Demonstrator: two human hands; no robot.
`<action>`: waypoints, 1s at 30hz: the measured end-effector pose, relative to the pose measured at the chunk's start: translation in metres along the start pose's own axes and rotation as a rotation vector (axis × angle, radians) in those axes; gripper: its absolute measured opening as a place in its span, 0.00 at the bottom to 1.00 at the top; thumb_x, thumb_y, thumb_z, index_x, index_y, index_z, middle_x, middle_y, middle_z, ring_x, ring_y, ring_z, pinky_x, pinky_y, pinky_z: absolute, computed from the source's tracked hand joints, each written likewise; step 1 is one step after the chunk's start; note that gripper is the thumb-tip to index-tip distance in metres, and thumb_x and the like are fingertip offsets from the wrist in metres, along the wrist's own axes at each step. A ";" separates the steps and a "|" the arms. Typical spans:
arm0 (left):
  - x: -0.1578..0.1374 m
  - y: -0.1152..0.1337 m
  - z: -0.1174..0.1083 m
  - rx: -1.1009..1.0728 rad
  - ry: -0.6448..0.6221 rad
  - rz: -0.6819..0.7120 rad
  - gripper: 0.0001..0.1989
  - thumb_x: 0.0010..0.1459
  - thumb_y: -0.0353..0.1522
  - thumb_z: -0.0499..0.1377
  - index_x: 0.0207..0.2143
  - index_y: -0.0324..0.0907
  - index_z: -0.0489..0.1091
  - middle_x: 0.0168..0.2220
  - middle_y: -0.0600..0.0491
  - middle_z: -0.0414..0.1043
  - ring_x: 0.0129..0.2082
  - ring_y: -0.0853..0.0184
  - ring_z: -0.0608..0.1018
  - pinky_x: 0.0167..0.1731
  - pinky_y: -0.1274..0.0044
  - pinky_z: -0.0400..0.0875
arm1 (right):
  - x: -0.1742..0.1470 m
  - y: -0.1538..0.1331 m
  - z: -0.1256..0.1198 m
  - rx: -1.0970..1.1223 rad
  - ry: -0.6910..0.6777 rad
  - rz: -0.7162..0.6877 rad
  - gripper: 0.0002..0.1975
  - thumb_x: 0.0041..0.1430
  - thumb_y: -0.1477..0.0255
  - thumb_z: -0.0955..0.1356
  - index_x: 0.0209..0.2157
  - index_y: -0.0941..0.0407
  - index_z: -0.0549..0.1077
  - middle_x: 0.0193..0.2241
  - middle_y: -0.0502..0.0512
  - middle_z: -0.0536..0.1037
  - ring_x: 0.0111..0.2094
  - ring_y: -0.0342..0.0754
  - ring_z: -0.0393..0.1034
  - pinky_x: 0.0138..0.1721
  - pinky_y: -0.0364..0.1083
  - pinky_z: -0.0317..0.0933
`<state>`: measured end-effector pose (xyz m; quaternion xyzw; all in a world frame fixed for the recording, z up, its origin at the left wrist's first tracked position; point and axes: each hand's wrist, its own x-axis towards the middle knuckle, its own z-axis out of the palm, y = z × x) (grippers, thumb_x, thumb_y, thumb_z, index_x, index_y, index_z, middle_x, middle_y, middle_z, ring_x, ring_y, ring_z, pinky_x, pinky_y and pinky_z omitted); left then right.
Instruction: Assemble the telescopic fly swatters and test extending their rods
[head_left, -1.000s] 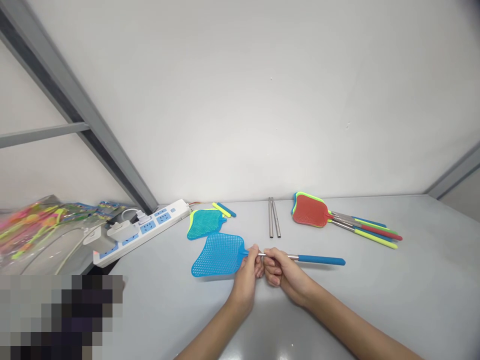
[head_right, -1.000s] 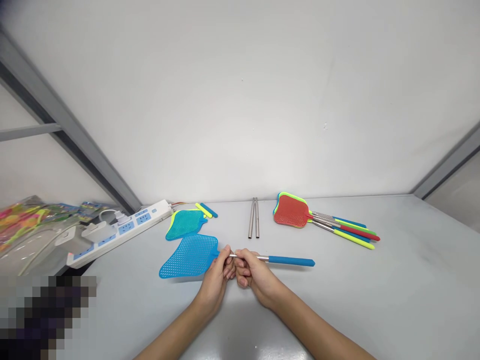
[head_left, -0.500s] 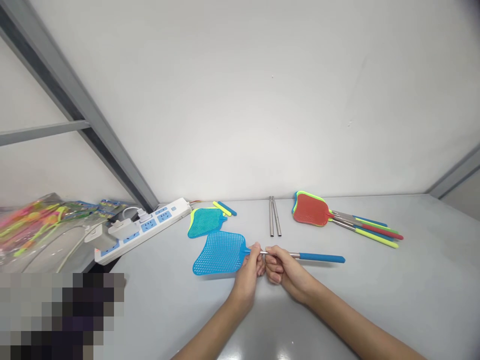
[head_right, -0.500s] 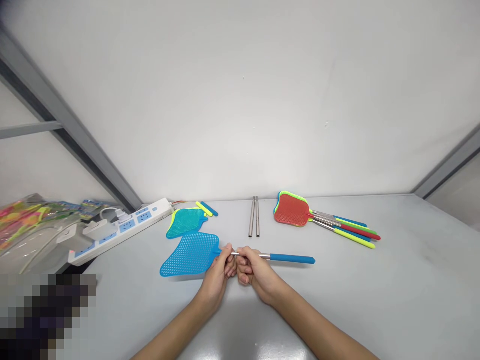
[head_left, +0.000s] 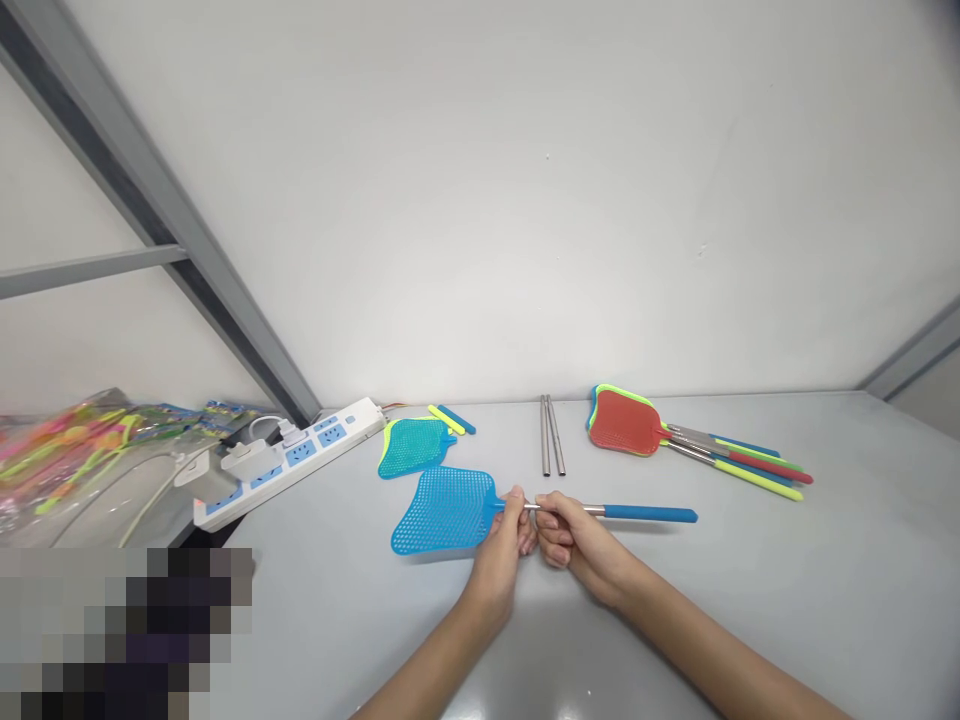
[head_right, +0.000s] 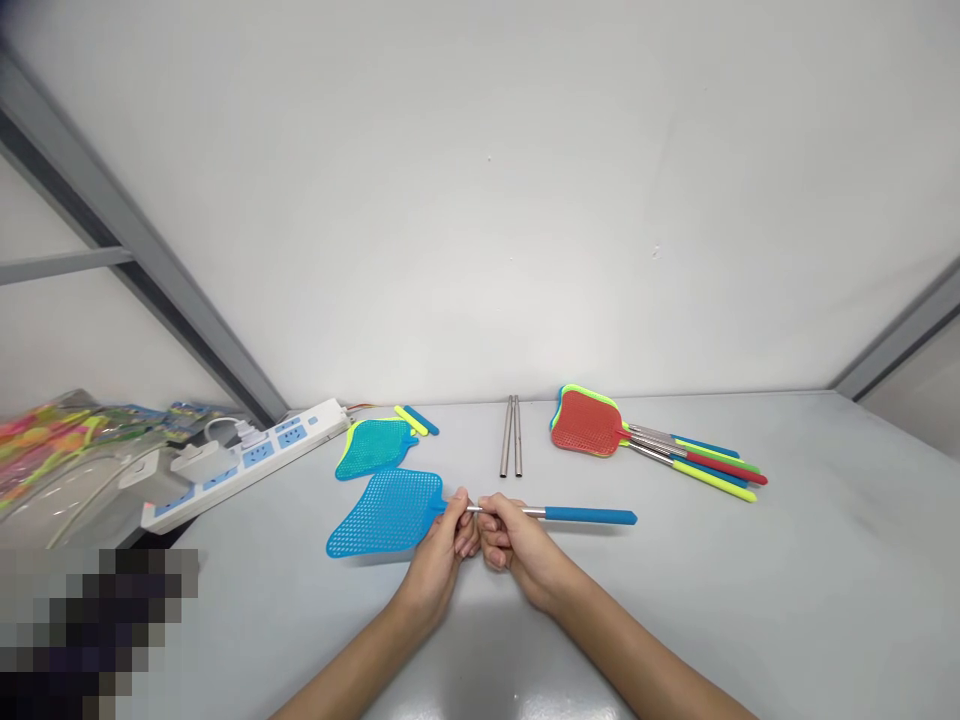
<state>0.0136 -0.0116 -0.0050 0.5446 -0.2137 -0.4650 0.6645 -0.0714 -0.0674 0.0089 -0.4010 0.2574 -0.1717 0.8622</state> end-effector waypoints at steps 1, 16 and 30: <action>0.000 0.000 0.000 0.003 -0.002 0.002 0.22 0.48 0.46 0.51 0.12 0.41 0.51 0.10 0.61 0.48 0.14 0.75 0.55 0.19 0.79 0.52 | 0.000 0.000 0.000 -0.003 -0.004 0.001 0.15 0.50 0.66 0.61 0.15 0.57 0.55 0.10 0.41 0.47 0.12 0.35 0.43 0.17 0.40 0.36; 0.003 0.005 -0.002 -0.060 -0.017 0.036 0.21 0.48 0.45 0.52 0.14 0.42 0.49 0.11 0.63 0.45 0.13 0.76 0.53 0.18 0.79 0.50 | -0.003 -0.006 -0.005 -0.033 0.001 -0.003 0.16 0.51 0.66 0.61 0.15 0.57 0.55 0.11 0.41 0.46 0.13 0.36 0.42 0.17 0.40 0.40; 0.008 0.008 -0.006 -0.117 0.000 0.069 0.20 0.49 0.43 0.53 0.15 0.41 0.50 0.11 0.63 0.45 0.12 0.77 0.52 0.17 0.80 0.49 | -0.002 -0.011 -0.009 0.002 0.014 0.016 0.15 0.50 0.66 0.61 0.15 0.57 0.55 0.11 0.41 0.45 0.12 0.36 0.41 0.17 0.40 0.39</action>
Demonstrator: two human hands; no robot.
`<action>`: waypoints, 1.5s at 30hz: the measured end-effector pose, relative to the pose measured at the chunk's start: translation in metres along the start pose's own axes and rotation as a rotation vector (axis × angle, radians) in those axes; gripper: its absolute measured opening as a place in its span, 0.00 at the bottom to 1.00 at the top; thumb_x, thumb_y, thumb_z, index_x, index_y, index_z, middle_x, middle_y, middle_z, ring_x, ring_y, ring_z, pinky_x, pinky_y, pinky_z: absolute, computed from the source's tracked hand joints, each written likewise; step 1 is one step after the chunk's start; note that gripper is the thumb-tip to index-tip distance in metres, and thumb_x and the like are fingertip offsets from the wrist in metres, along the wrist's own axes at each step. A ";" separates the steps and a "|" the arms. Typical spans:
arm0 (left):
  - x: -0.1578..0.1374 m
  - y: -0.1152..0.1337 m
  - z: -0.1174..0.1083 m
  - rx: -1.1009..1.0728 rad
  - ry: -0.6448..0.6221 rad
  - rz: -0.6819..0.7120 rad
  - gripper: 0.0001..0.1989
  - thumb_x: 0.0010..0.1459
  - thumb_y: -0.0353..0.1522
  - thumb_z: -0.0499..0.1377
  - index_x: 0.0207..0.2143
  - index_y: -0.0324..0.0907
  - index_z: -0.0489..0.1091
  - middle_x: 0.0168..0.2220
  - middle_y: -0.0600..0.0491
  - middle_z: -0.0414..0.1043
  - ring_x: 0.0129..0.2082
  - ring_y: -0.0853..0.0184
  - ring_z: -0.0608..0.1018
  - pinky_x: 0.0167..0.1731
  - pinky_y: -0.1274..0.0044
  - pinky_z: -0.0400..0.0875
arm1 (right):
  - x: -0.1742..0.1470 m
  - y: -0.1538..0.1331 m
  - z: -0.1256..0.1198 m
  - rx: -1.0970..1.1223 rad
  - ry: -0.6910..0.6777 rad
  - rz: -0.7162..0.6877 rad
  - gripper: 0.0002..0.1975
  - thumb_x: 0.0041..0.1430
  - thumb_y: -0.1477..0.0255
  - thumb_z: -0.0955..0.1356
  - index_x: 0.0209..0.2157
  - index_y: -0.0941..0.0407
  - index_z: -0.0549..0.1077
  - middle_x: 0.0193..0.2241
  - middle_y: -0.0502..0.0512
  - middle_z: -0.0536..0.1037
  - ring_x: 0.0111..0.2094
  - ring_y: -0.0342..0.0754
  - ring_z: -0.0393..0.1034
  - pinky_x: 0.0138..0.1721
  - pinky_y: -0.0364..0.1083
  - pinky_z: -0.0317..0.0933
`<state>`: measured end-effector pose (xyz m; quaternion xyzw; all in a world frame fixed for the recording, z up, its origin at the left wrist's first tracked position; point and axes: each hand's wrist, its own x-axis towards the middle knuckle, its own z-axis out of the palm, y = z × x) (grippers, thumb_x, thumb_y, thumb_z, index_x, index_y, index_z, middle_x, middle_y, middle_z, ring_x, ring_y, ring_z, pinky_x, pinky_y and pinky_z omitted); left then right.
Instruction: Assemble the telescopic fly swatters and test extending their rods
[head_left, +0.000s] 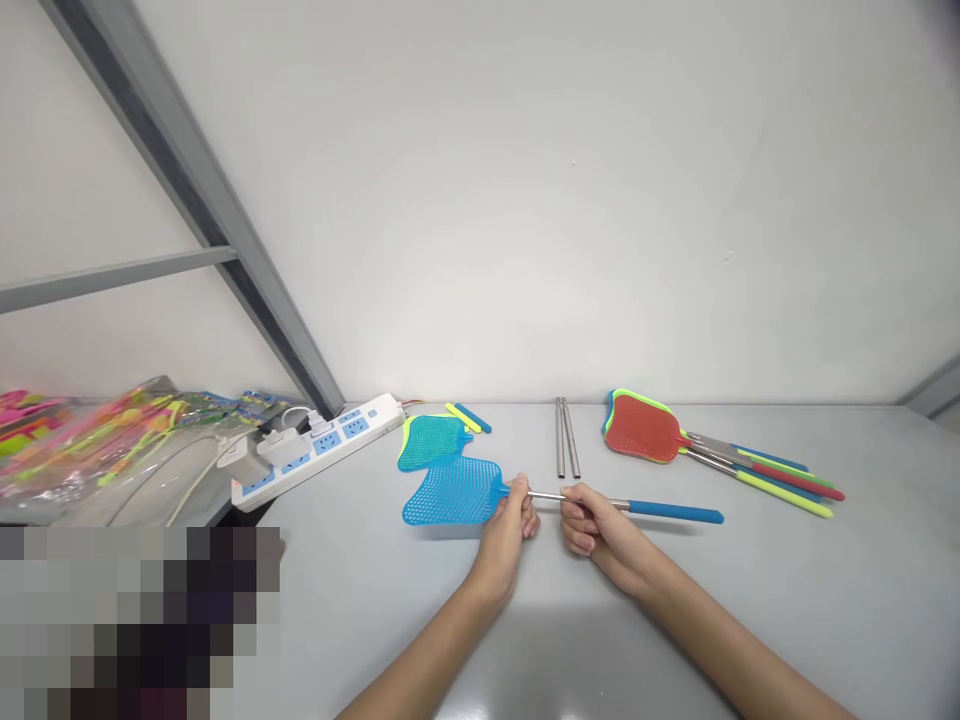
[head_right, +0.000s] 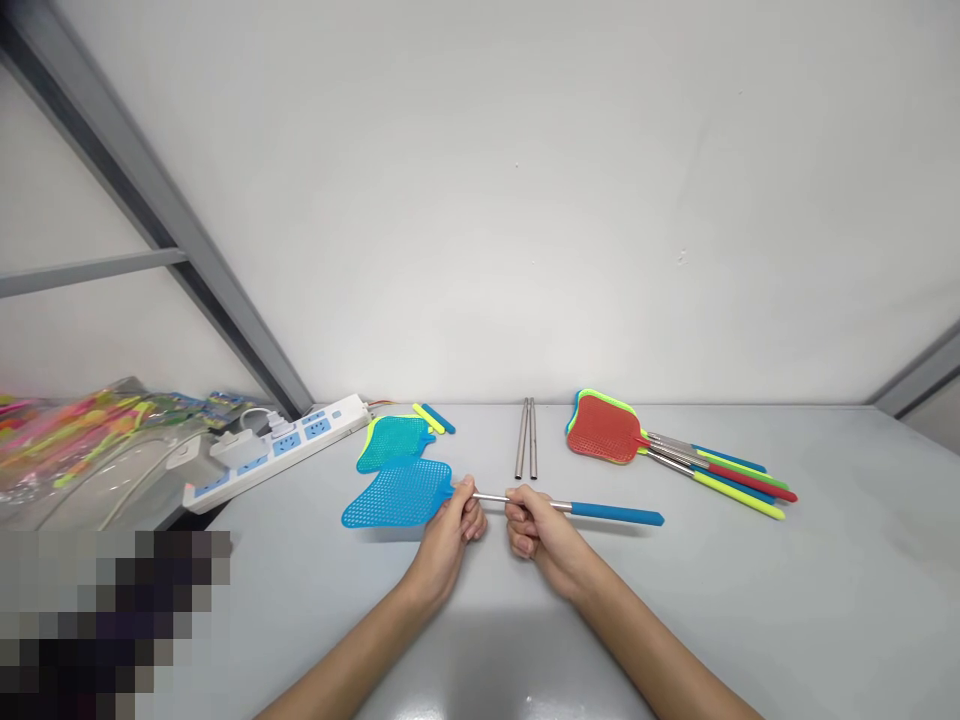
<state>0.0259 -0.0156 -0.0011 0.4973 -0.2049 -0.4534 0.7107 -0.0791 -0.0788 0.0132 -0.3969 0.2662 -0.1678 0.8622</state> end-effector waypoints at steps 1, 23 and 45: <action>0.001 0.001 0.000 -0.004 0.005 0.001 0.20 0.49 0.43 0.53 0.15 0.41 0.49 0.11 0.63 0.44 0.12 0.77 0.52 0.17 0.80 0.49 | 0.000 0.000 -0.001 0.004 0.002 0.004 0.15 0.50 0.66 0.61 0.15 0.57 0.55 0.11 0.41 0.45 0.12 0.36 0.41 0.17 0.40 0.39; 0.007 -0.005 -0.004 0.057 -0.032 0.031 0.21 0.49 0.44 0.51 0.14 0.42 0.50 0.10 0.63 0.45 0.12 0.77 0.54 0.16 0.80 0.49 | 0.005 0.005 -0.010 0.053 -0.077 -0.017 0.16 0.51 0.65 0.62 0.15 0.57 0.56 0.10 0.42 0.47 0.14 0.38 0.45 0.19 0.41 0.42; 0.007 -0.005 -0.004 0.111 -0.062 0.028 0.20 0.48 0.47 0.51 0.17 0.42 0.52 0.10 0.63 0.48 0.12 0.76 0.54 0.16 0.80 0.49 | 0.001 0.001 -0.010 0.062 -0.123 0.019 0.16 0.53 0.65 0.60 0.16 0.57 0.57 0.11 0.43 0.49 0.15 0.38 0.46 0.20 0.41 0.43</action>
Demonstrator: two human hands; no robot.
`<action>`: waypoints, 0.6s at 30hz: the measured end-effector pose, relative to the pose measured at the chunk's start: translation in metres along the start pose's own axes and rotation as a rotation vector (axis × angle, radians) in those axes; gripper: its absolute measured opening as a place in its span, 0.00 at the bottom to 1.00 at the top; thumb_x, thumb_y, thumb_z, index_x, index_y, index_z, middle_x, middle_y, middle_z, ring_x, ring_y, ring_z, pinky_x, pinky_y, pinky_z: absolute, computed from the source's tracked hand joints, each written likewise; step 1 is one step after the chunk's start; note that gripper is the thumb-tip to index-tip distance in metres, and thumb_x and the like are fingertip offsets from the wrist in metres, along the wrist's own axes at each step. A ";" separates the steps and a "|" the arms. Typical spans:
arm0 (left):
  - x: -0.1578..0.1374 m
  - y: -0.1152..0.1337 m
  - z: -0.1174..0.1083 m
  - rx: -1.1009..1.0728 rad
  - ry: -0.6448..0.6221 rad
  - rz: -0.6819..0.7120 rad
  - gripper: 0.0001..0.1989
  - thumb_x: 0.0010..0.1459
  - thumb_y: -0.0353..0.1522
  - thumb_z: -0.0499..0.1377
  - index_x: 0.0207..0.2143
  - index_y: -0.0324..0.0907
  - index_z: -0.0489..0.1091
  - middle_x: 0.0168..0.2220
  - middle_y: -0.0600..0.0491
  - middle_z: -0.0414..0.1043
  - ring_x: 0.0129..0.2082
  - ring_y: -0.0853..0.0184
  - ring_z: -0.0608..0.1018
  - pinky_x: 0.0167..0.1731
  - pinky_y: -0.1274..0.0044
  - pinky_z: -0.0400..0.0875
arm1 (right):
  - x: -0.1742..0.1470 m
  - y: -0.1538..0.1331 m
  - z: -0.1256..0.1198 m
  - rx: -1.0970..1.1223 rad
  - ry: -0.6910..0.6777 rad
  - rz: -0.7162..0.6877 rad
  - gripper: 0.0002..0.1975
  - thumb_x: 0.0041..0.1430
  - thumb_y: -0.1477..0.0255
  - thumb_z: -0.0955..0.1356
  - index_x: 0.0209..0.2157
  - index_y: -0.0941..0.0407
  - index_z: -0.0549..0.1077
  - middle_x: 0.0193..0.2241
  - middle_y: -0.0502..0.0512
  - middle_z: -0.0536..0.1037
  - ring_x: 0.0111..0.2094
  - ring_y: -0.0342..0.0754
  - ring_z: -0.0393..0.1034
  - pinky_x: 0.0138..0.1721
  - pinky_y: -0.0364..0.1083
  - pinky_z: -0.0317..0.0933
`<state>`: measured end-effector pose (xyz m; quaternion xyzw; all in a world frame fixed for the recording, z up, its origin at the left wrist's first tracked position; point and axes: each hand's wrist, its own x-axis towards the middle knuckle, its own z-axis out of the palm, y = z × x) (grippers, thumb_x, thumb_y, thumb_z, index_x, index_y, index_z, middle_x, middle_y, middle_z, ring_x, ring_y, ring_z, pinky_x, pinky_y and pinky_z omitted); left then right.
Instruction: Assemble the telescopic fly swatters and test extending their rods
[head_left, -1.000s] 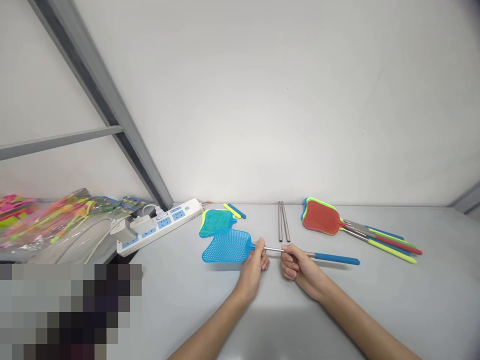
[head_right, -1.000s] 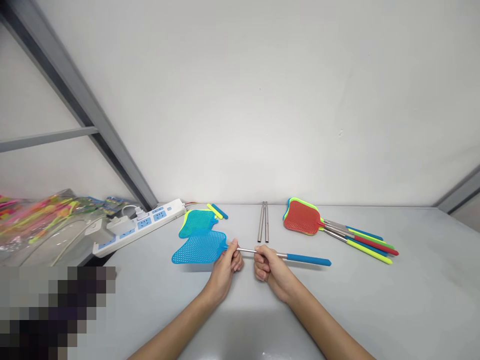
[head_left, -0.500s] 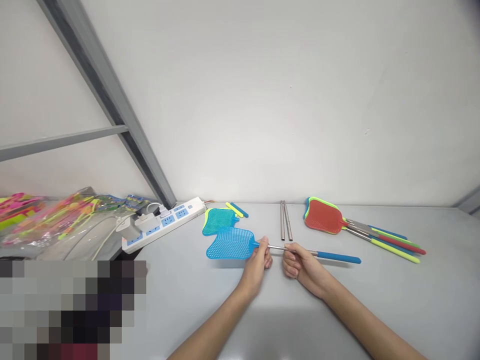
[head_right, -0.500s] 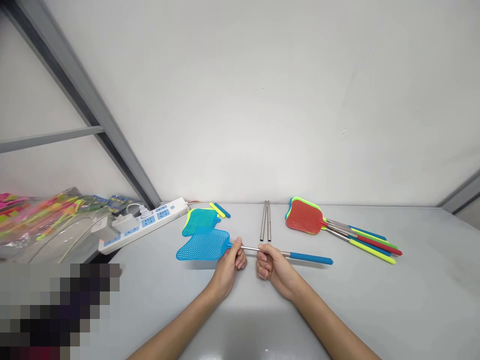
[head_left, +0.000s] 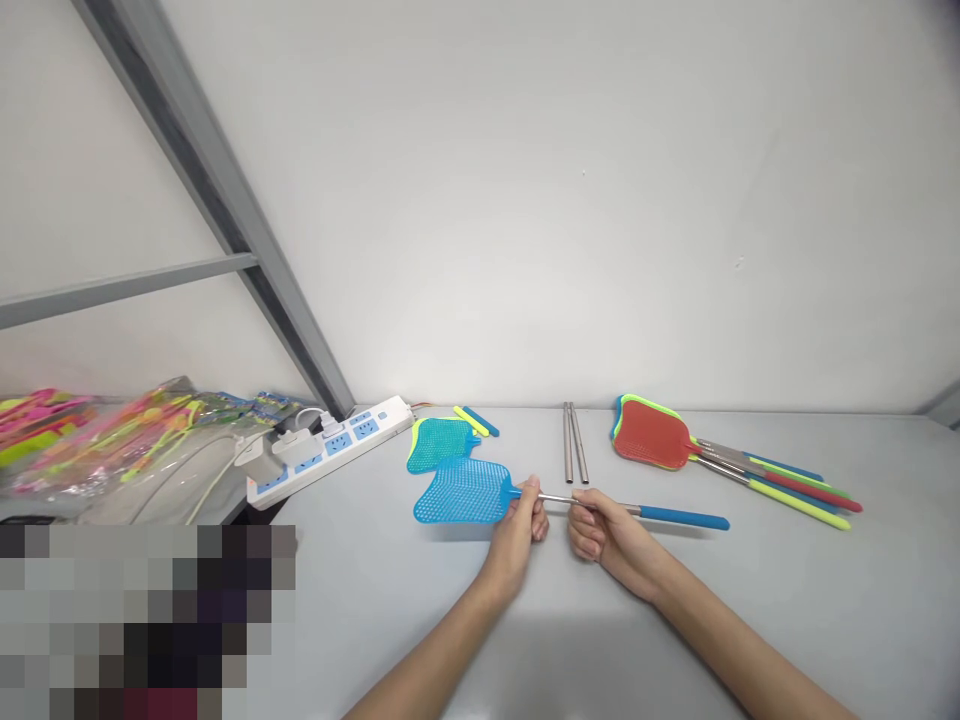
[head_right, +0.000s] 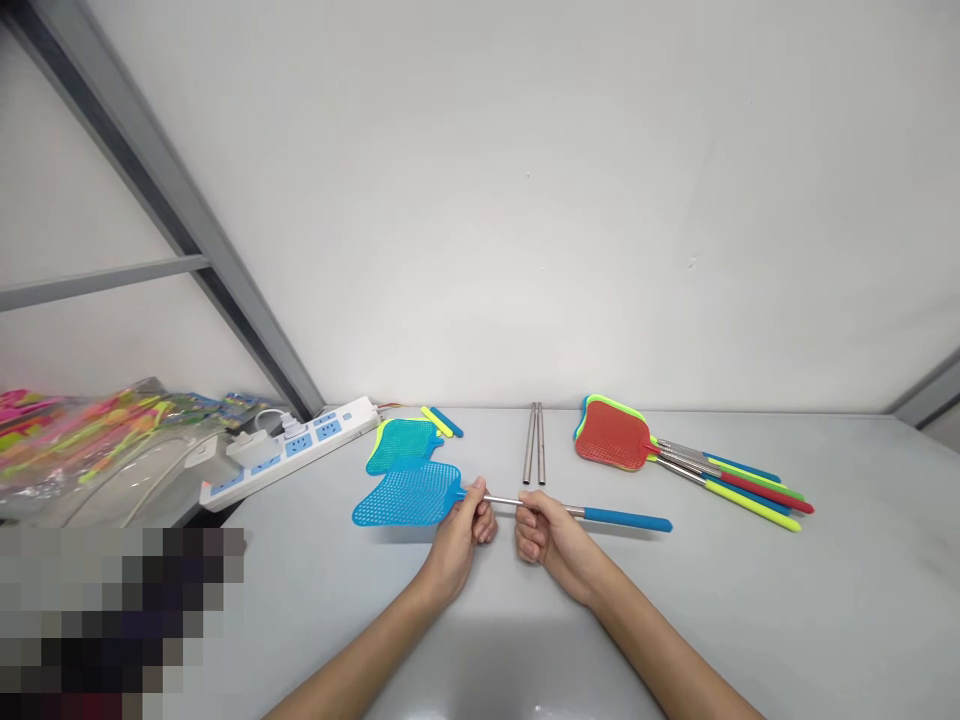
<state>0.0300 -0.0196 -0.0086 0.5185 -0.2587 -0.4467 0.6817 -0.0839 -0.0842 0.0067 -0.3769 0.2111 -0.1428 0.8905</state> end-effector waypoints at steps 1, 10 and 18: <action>0.000 0.000 0.000 -0.001 -0.007 0.003 0.20 0.48 0.47 0.51 0.17 0.42 0.52 0.10 0.63 0.48 0.12 0.76 0.54 0.16 0.80 0.49 | 0.000 0.000 0.001 -0.007 -0.002 -0.003 0.16 0.53 0.65 0.60 0.16 0.57 0.57 0.11 0.43 0.49 0.15 0.38 0.47 0.20 0.41 0.43; -0.009 0.009 0.002 0.213 -0.136 0.094 0.19 0.49 0.46 0.51 0.17 0.40 0.57 0.12 0.61 0.50 0.14 0.76 0.54 0.17 0.80 0.47 | -0.004 0.006 0.012 -0.078 -0.026 -0.002 0.17 0.53 0.61 0.60 0.17 0.57 0.57 0.13 0.44 0.51 0.15 0.38 0.47 0.20 0.41 0.43; -0.009 0.014 -0.002 0.268 -0.220 0.069 0.22 0.49 0.47 0.49 0.15 0.40 0.59 0.11 0.59 0.54 0.14 0.75 0.56 0.18 0.79 0.47 | -0.006 0.009 0.017 -0.124 -0.043 -0.016 0.17 0.53 0.60 0.60 0.18 0.57 0.57 0.14 0.44 0.51 0.15 0.38 0.47 0.20 0.41 0.43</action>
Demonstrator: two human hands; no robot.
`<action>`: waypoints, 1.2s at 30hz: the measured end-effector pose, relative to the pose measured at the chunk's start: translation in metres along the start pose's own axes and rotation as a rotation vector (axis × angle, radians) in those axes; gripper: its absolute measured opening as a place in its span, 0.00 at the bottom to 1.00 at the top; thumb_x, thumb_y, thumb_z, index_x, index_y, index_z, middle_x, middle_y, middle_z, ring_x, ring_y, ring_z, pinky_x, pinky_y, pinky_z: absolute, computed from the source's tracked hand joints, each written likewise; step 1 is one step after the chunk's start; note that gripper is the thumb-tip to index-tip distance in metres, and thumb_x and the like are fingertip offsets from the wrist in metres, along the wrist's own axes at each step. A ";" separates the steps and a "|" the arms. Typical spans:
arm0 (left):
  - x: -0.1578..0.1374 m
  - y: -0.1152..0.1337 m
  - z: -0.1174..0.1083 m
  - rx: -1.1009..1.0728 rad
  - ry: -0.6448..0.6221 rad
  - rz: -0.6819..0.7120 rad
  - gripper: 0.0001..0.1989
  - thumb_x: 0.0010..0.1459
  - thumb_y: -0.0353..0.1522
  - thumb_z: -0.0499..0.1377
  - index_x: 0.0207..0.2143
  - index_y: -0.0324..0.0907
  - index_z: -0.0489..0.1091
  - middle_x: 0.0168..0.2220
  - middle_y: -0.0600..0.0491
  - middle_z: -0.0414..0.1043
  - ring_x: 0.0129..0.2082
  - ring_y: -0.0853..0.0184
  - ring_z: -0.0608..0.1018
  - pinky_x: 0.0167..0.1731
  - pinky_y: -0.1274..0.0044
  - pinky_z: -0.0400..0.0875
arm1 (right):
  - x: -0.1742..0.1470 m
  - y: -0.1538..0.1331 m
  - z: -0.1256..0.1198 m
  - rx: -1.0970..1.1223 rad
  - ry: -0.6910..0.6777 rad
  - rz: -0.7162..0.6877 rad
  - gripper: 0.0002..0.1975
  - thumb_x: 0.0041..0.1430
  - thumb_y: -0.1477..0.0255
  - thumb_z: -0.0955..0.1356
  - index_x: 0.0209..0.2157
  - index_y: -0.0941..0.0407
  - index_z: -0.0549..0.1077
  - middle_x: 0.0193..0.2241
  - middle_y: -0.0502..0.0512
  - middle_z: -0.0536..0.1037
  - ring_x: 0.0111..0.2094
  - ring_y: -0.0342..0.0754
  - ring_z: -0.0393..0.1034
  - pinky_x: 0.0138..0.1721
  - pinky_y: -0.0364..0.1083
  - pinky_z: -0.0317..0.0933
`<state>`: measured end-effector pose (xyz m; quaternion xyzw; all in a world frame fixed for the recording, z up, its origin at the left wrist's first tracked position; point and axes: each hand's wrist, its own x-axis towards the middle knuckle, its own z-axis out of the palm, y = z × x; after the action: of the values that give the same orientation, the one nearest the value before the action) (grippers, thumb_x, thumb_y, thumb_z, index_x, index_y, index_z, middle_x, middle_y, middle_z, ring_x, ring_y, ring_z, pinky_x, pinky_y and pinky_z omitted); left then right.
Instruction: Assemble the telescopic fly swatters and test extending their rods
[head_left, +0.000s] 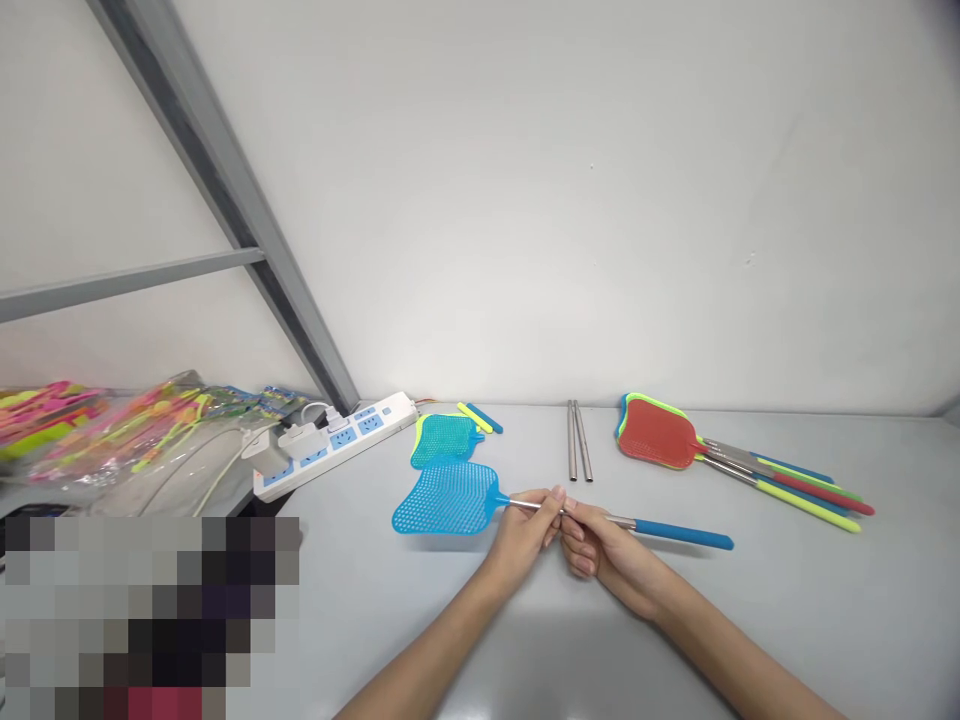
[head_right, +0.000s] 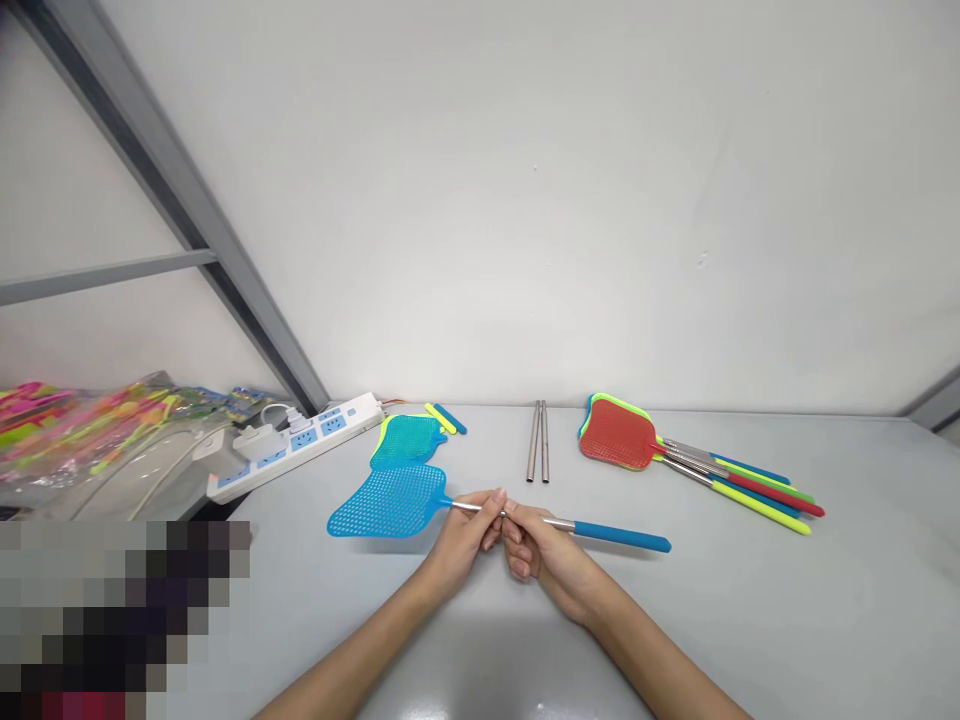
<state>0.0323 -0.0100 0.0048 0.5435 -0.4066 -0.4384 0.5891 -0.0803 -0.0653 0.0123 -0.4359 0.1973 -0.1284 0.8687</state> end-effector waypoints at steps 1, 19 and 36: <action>0.000 0.000 -0.001 0.006 -0.006 -0.004 0.22 0.49 0.47 0.49 0.14 0.40 0.60 0.11 0.59 0.54 0.14 0.75 0.56 0.18 0.79 0.47 | 0.000 0.000 0.000 -0.001 0.002 -0.001 0.17 0.53 0.60 0.61 0.18 0.57 0.57 0.14 0.44 0.51 0.15 0.38 0.46 0.20 0.41 0.43; 0.001 0.004 -0.006 0.020 -0.034 -0.027 0.19 0.50 0.42 0.50 0.15 0.39 0.62 0.13 0.58 0.57 0.17 0.73 0.60 0.23 0.79 0.54 | 0.003 -0.001 -0.005 0.044 0.043 -0.004 0.17 0.52 0.63 0.61 0.16 0.57 0.56 0.12 0.43 0.50 0.15 0.37 0.45 0.20 0.41 0.43; 0.007 0.005 -0.013 -0.047 -0.088 -0.033 0.21 0.53 0.39 0.49 0.11 0.41 0.53 0.11 0.60 0.49 0.15 0.73 0.57 0.21 0.78 0.52 | 0.003 -0.009 -0.004 -0.048 0.119 -0.041 0.15 0.52 0.67 0.61 0.15 0.57 0.58 0.11 0.43 0.49 0.14 0.37 0.43 0.19 0.41 0.40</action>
<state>0.0473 -0.0128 0.0090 0.5165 -0.4129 -0.4810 0.5757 -0.0795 -0.0747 0.0164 -0.4520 0.2425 -0.1671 0.8420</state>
